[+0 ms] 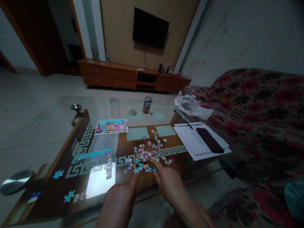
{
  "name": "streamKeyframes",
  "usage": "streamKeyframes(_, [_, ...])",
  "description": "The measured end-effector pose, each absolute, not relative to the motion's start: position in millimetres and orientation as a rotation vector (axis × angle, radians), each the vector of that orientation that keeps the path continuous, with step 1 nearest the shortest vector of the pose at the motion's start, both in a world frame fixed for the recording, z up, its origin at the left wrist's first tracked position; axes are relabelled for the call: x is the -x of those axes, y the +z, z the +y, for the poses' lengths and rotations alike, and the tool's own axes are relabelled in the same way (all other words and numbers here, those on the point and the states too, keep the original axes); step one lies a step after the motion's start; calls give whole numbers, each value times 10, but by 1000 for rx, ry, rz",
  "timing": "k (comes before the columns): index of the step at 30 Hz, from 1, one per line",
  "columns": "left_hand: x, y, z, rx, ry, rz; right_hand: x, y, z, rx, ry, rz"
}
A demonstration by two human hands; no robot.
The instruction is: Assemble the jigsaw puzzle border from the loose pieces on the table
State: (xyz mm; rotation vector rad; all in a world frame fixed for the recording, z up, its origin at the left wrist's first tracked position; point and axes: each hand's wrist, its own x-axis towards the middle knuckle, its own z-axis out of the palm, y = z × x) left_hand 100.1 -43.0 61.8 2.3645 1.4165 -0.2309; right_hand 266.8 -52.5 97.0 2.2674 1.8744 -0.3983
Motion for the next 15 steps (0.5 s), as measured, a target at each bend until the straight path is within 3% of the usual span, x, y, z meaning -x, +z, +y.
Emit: streamKeyframes(15, [-993,575,-434,-2389,-194,1420,-2682,929,-515,-2388,-398,1989])
